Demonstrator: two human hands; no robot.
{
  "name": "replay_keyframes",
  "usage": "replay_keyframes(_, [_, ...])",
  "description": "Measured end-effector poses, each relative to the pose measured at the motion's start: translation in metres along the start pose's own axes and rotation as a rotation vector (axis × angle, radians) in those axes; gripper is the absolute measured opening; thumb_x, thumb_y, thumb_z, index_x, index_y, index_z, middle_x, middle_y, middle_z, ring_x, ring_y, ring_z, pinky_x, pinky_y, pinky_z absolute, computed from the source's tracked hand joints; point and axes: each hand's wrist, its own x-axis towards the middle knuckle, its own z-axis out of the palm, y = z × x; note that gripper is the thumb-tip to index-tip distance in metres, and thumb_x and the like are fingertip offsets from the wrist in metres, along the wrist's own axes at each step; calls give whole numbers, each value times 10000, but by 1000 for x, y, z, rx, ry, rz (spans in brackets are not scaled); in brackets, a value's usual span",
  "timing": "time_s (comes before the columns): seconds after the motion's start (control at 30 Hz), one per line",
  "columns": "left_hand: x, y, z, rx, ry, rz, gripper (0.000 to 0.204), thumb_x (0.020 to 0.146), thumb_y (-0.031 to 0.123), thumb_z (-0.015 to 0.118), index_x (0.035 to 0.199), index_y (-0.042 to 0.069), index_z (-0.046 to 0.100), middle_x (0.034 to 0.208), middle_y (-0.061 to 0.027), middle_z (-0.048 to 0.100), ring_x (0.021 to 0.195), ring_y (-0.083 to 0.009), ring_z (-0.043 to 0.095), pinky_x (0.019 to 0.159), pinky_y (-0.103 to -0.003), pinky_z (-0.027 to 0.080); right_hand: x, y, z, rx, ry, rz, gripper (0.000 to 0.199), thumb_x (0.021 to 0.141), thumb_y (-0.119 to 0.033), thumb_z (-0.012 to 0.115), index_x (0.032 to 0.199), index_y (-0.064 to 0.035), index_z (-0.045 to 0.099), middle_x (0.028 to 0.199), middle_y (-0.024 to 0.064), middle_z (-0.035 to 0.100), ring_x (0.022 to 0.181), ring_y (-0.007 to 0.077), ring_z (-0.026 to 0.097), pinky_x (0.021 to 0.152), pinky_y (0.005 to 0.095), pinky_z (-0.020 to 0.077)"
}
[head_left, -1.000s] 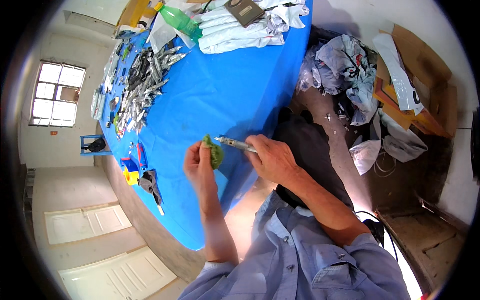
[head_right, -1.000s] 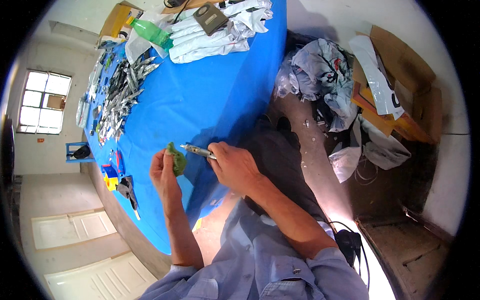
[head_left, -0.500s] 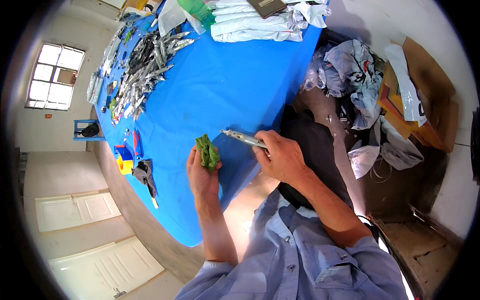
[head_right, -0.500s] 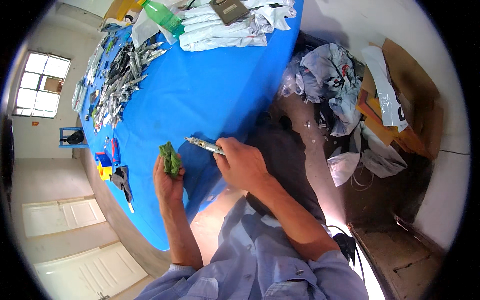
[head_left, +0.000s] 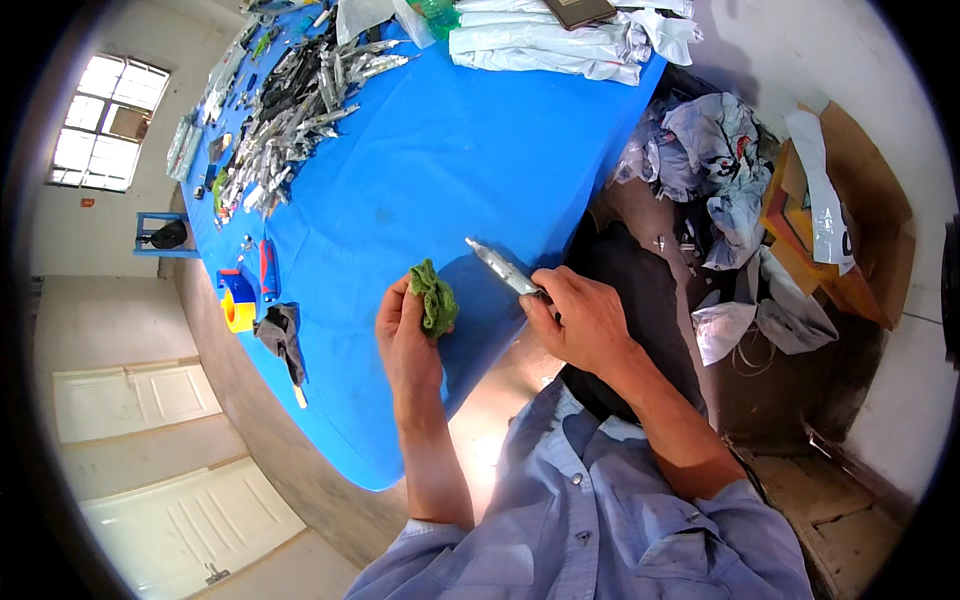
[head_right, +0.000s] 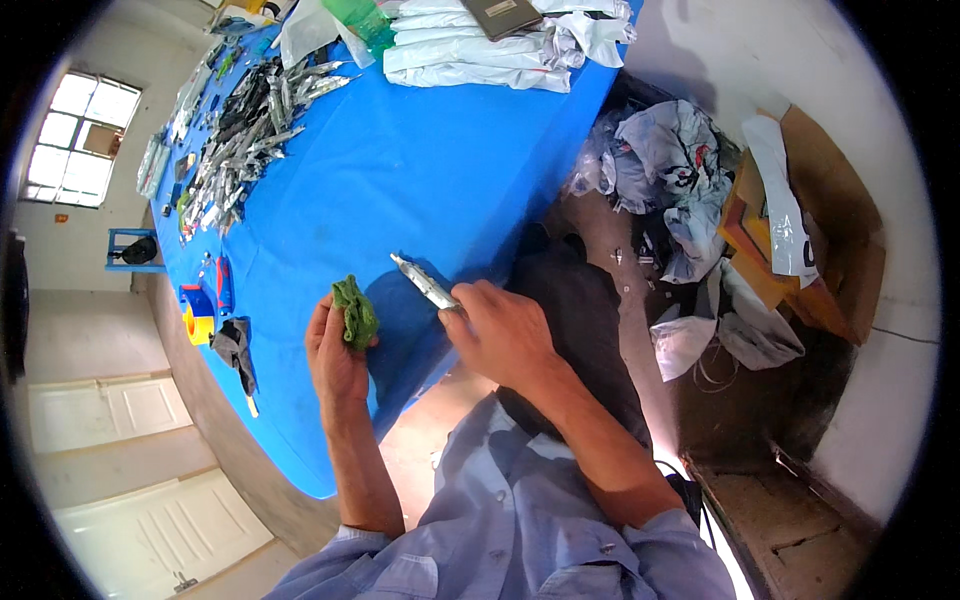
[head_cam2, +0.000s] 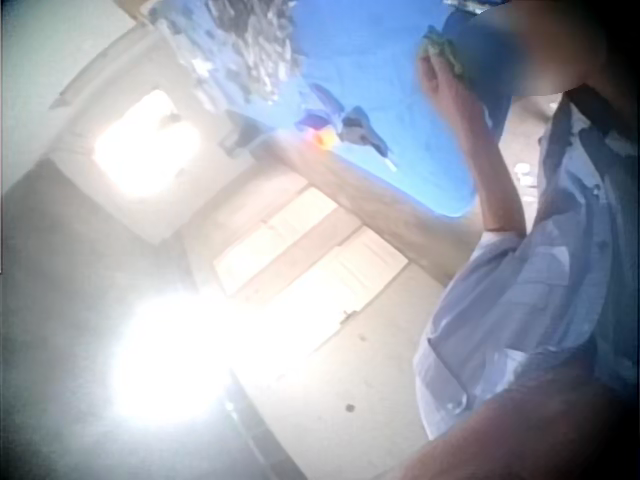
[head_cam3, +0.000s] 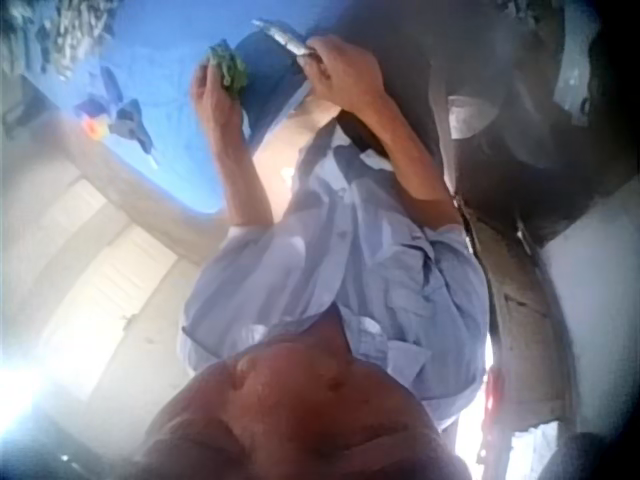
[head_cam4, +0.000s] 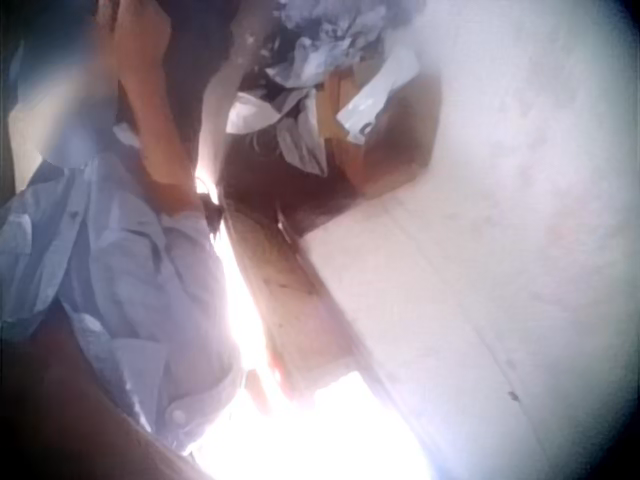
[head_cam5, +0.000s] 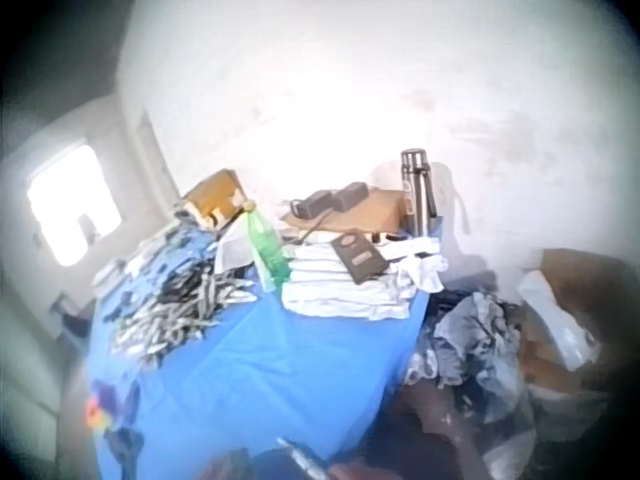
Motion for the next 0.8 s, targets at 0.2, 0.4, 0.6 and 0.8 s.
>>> replay_keyframes(0.2, [2, -2, -3, -18, -10, -13, 213, 1126, 192, 555, 1227, 34, 655, 988, -61, 718, 773, -130, 682, 590, -281, 555, -1, 1, 3, 5, 20, -19, 230, 948, -231, 735, 1078, -59, 655, 879, 120, 683, 769, 346, 693, 669, 458, 545])
replay_keyframes(0.4, [2, -2, -4, -28, -4, -20, 210, 1121, 194, 566, 1225, 38, 660, 987, -55, 722, 777, -126, 690, 592, -272, 563, 0, 2, 5, 1, 14, -43, 242, 945, -224, 742, 1081, -46, 650, 881, 119, 684, 758, 340, 692, 664, 447, 547])
replay_keyframes(0.6, [-3, 1, 6, 68, 0, 13, 216, 1116, 198, 581, 1229, 33, 665, 982, -36, 716, 785, -106, 679, 620, -265, 557, 1, 2, 5, 7, 17, -49, 263, 925, -220, 766, 1086, -45, 652, 882, 112, 687, 752, 331, 696, 654, 435, 549])
replay_keyframes(0.8, [-16, 3, 47, 161, -35, 85, 198, 1090, 145, 632, 1206, -8, 677, 987, -45, 732, 862, -69, 660, 747, -221, 530, 1, 1, 5, -25, 21, -48, 323, 884, -239, 803, 1103, -52, 656, 891, 103, 687, 773, 326, 706, 664, 425, 561])
